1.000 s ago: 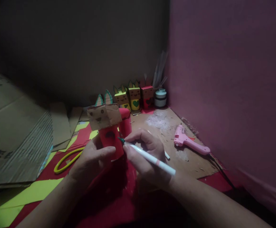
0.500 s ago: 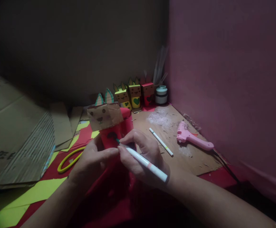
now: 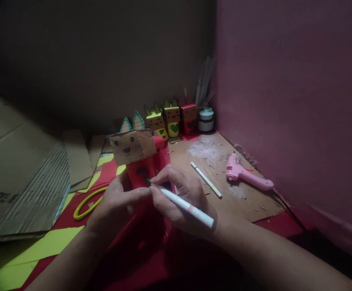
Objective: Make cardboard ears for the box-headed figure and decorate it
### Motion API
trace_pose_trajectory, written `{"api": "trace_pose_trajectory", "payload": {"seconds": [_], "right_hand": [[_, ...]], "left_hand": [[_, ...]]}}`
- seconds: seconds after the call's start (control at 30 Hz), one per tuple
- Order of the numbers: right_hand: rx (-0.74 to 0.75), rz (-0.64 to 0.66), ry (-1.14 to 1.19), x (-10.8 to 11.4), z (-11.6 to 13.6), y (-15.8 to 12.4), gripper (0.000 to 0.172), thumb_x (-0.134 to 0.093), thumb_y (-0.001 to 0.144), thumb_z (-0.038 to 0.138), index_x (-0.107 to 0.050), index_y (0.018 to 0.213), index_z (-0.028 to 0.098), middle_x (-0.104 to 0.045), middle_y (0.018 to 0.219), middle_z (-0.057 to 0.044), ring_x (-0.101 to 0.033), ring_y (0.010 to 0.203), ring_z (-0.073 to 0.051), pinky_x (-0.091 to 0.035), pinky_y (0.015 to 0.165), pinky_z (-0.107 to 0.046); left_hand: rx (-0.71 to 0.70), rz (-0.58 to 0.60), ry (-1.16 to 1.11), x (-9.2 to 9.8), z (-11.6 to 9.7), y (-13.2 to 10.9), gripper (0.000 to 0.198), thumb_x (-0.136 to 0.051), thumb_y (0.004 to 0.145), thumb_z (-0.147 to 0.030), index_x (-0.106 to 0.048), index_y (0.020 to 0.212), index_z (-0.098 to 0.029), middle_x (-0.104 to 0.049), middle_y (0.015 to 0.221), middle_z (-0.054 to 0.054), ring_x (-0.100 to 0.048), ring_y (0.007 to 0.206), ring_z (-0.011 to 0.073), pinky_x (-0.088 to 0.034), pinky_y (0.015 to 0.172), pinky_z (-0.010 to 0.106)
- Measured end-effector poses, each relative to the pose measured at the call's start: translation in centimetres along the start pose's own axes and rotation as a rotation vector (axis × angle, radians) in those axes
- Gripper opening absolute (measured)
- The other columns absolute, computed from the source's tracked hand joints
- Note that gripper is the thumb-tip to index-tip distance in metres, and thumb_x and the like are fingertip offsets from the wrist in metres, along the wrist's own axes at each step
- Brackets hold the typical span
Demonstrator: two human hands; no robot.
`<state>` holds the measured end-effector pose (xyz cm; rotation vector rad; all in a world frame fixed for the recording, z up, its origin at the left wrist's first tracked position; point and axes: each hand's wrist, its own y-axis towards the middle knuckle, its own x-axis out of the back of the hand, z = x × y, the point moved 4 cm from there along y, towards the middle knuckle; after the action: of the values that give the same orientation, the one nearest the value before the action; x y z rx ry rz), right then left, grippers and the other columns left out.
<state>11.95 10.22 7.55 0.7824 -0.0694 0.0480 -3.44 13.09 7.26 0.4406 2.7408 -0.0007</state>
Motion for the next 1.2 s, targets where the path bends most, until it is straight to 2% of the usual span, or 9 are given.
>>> {"api": "trace_pose_trajectory", "payload": {"seconds": [0.13, 0.33, 0.53, 0.73, 0.87, 1.03, 1.2], "right_hand": [[-0.020, -0.025, 0.009, -0.02, -0.03, 0.12, 0.009, -0.067, 0.092, 0.015, -0.066, 0.096, 0.024, -0.062, 0.082, 0.002, -0.057, 0.074, -0.013, -0.044, 0.066, -0.030], [0.019, 0.031, 0.019, -0.25, -0.04, 0.03, 0.011, -0.068, 0.091, 0.014, -0.066, 0.097, 0.024, -0.062, 0.083, 0.002, -0.057, 0.074, -0.013, -0.045, 0.067, -0.030], [-0.034, -0.004, 0.032, 0.05, -0.25, 0.11, 0.009, -0.067, 0.093, 0.015, -0.066, 0.096, 0.024, -0.061, 0.082, 0.002, -0.057, 0.075, -0.013, -0.044, 0.067, -0.030], [0.021, 0.031, 0.028, -0.15, -0.02, 0.02, 0.011, -0.067, 0.092, 0.014, -0.066, 0.099, 0.023, -0.061, 0.084, 0.002, -0.057, 0.075, -0.013, -0.044, 0.068, -0.030], [-0.024, -0.002, 0.029, 0.05, -0.20, 0.10, 0.010, -0.067, 0.093, 0.015, -0.066, 0.097, 0.024, -0.061, 0.083, 0.002, -0.057, 0.075, -0.013, -0.044, 0.067, -0.030], [0.020, 0.038, 0.010, -0.06, -0.16, -0.01, 0.012, -0.068, 0.091, 0.014, -0.065, 0.098, 0.024, -0.060, 0.084, 0.002, -0.056, 0.075, -0.012, -0.044, 0.068, -0.029], [-0.025, 0.004, 0.029, -0.04, -0.24, -0.02, 0.012, -0.066, 0.093, 0.012, -0.065, 0.097, 0.023, -0.061, 0.084, 0.002, -0.056, 0.075, -0.012, -0.044, 0.066, -0.028]], "left_hand": [[0.000, -0.017, 0.002, 0.06, 0.10, 0.08, 0.051, -0.093, 0.063, -0.018, -0.070, 0.108, -0.017, -0.078, 0.100, 0.006, -0.074, 0.089, 0.0237, -0.061, 0.084, 0.035], [-0.023, 0.018, 0.004, -0.21, 0.01, 0.22, 0.041, -0.092, 0.063, -0.018, -0.073, 0.099, -0.015, -0.077, 0.101, 0.008, -0.074, 0.094, 0.0269, -0.061, 0.087, 0.036], [-0.006, -0.006, -0.002, 0.18, 0.30, 0.22, 0.050, -0.093, 0.063, -0.019, -0.070, 0.107, -0.017, -0.078, 0.104, 0.008, -0.074, 0.092, 0.0250, -0.061, 0.086, 0.036], [-0.011, -0.001, 0.001, 0.05, 0.30, 0.16, 0.054, -0.093, 0.061, -0.016, -0.068, 0.109, -0.016, -0.078, 0.100, 0.007, -0.075, 0.093, 0.0270, -0.060, 0.089, 0.037], [-0.001, -0.014, 0.005, 0.20, 0.43, 0.11, 0.054, -0.093, 0.064, -0.017, -0.067, 0.111, -0.017, -0.078, 0.103, 0.008, -0.076, 0.092, 0.0254, -0.061, 0.085, 0.035], [-0.027, 0.006, 0.022, 0.26, 0.24, 0.20, 0.054, -0.092, 0.063, -0.015, -0.067, 0.111, -0.018, -0.078, 0.101, 0.007, -0.076, 0.092, 0.0261, -0.061, 0.086, 0.035], [-0.025, -0.003, 0.049, 0.22, 0.27, 0.14, 0.055, -0.093, 0.065, -0.018, -0.067, 0.113, -0.017, -0.078, 0.101, 0.006, -0.075, 0.097, 0.0268, -0.061, 0.087, 0.035]]}}
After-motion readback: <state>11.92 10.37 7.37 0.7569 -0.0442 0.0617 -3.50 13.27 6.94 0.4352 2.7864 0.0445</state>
